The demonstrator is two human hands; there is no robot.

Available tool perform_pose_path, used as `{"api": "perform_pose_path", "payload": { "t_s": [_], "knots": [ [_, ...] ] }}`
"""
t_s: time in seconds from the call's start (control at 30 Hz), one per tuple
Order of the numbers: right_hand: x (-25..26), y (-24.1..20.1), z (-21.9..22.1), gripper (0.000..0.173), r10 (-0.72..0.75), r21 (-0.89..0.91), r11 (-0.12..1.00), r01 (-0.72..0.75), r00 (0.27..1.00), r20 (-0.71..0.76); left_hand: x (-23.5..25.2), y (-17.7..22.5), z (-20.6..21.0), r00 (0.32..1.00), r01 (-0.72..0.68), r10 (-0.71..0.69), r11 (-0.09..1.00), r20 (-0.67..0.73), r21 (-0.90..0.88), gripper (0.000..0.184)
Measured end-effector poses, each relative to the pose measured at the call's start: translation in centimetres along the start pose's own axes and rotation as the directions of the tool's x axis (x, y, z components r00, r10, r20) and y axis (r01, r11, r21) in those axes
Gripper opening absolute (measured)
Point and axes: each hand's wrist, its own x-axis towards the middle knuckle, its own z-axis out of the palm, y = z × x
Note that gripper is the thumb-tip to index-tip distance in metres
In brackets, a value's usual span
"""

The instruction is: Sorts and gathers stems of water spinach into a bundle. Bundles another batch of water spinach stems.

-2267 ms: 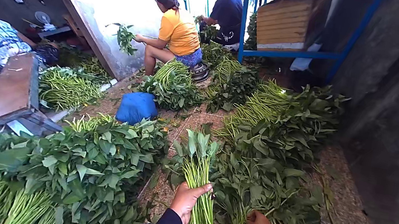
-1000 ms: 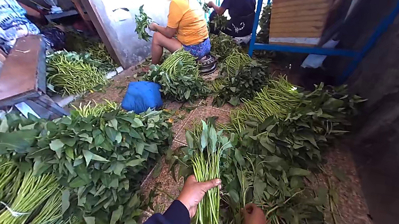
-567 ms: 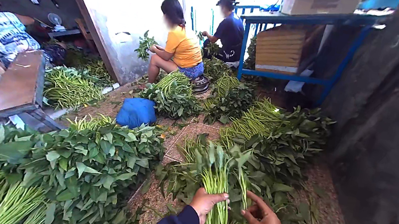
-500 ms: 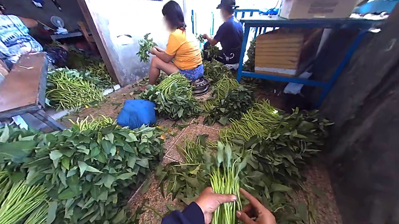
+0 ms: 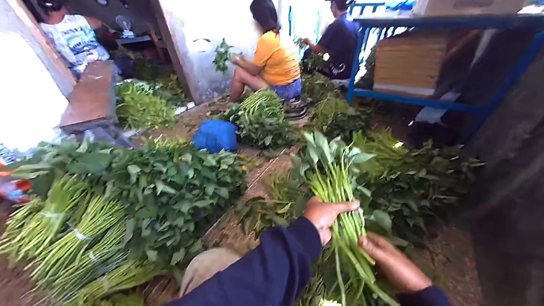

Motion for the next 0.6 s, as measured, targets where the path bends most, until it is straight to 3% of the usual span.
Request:
{"api": "perform_pose_path", "payload": {
  "t_s": [0.1, 0.17, 0.27, 0.43, 0.5, 0.6],
  "knots": [
    [1.4, -3.4, 3.0, 0.037, -0.078, 0.146, 0.987, 0.062, 0.991, 0.107, -1.6, 0.9, -1.8, 0.976, -0.165, 0.146, 0.979, -0.159, -0.119, 0.054],
    [2.8, -5.2, 5.7, 0.039, -0.102, 0.225, 0.972, 0.064, 0.981, 0.163, -2.7, 2.2, -3.8, 0.927, -0.315, 0.272, 0.938, -0.257, -0.143, 0.053],
    [4.5, -7.4, 9.7, 0.044, -0.167, 0.147, 0.98, 0.133, 0.952, 0.255, -5.0, 3.5, -7.6, 0.845, -0.463, 0.387, 0.875, -0.368, -0.142, 0.05],
    [6.3, -9.8, 15.2, 0.043, -0.268, 0.063, 0.96, 0.273, 0.83, 0.489, -9.6, 4.5, -16.4, 0.802, -0.546, 0.485, 0.832, -0.349, -0.099, 0.042],
    [6.3, -10.1, 16.8, 0.039, -0.276, 0.005, 0.945, 0.328, 0.789, 0.549, -12.0, 3.9, -21.5, 0.838, -0.501, 0.488, 0.865, -0.243, 0.008, 0.054],
    [6.6, -9.3, 18.2, 0.033, -0.187, -0.082, 0.939, 0.333, 0.698, 0.691, -15.7, 0.6, -29.9, 0.92, -0.37, 0.384, 0.916, -0.077, 0.153, 0.102]
  ]
}}
